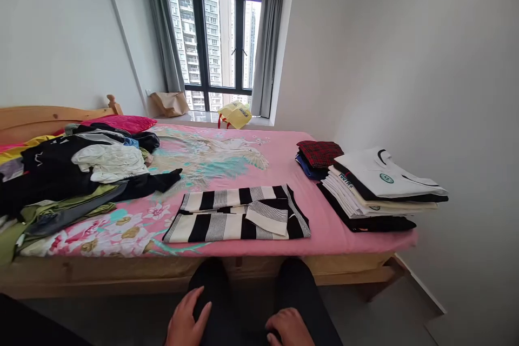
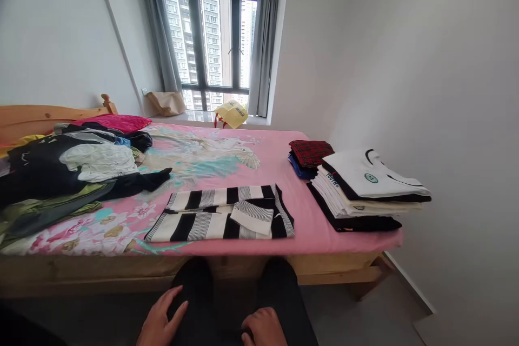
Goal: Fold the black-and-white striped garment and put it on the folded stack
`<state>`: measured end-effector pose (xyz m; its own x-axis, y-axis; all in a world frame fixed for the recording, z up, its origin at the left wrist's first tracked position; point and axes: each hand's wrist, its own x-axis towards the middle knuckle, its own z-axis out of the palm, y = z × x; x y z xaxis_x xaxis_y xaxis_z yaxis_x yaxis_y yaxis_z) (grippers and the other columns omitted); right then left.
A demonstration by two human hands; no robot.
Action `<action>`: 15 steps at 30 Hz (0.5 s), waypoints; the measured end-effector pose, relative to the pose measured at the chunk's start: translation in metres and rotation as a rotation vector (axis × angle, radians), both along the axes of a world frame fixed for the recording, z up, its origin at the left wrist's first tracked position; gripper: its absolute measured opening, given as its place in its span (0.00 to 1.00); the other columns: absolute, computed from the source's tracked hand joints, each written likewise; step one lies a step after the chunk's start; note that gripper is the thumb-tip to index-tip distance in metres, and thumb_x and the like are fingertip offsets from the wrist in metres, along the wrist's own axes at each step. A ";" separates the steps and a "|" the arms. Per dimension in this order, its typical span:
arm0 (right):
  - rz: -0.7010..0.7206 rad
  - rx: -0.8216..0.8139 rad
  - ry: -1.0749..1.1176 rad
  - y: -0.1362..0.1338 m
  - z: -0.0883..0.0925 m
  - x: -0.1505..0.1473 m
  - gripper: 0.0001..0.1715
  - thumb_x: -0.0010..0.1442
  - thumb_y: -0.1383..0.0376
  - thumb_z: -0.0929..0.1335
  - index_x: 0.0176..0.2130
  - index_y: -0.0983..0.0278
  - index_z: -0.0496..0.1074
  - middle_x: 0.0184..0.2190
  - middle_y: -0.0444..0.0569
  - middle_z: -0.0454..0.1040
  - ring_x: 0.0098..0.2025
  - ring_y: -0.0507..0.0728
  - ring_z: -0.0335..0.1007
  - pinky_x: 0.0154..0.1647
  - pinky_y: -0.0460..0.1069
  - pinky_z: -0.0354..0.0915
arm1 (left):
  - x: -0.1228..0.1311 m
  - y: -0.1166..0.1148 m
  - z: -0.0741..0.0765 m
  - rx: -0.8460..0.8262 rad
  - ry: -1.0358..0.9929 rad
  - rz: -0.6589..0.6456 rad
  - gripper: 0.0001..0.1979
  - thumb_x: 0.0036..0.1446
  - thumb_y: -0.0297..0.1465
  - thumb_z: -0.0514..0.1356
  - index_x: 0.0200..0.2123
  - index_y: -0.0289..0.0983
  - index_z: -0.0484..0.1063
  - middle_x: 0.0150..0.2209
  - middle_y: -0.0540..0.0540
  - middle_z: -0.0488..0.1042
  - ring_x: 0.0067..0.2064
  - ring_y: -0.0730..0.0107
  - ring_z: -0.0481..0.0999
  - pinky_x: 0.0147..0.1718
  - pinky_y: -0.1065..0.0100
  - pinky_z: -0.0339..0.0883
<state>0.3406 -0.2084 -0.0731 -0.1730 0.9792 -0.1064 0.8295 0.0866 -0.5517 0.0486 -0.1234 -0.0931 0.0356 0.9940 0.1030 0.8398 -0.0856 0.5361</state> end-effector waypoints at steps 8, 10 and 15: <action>-0.012 0.045 -0.024 0.001 -0.001 0.000 0.13 0.52 0.68 0.64 0.37 0.59 0.74 0.35 0.45 0.76 0.41 0.55 0.69 0.47 0.50 0.57 | -0.034 0.064 0.075 0.274 -0.035 0.151 0.26 0.53 0.46 0.47 0.47 0.35 0.67 0.48 0.39 0.72 0.52 0.55 0.69 0.54 0.58 0.60; -0.008 0.041 -0.029 0.003 0.001 -0.001 0.12 0.53 0.68 0.64 0.36 0.59 0.74 0.35 0.45 0.76 0.41 0.55 0.69 0.47 0.50 0.57 | -0.041 0.088 0.096 0.270 0.059 0.151 0.24 0.55 0.43 0.45 0.47 0.35 0.67 0.47 0.39 0.72 0.51 0.56 0.69 0.54 0.59 0.59; -0.044 0.033 -0.028 0.000 0.001 -0.003 0.12 0.53 0.68 0.64 0.36 0.59 0.74 0.35 0.45 0.75 0.42 0.56 0.68 0.45 0.49 0.58 | -0.048 0.157 0.123 0.154 0.170 0.159 0.22 0.56 0.36 0.45 0.48 0.33 0.68 0.49 0.37 0.72 0.53 0.56 0.68 0.54 0.59 0.57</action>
<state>0.3380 -0.2080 -0.0716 -0.1269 0.9888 -0.0780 0.8481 0.0674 -0.5256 0.0008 0.0337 0.0298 -0.0895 0.9616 0.2596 0.9261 -0.0156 0.3771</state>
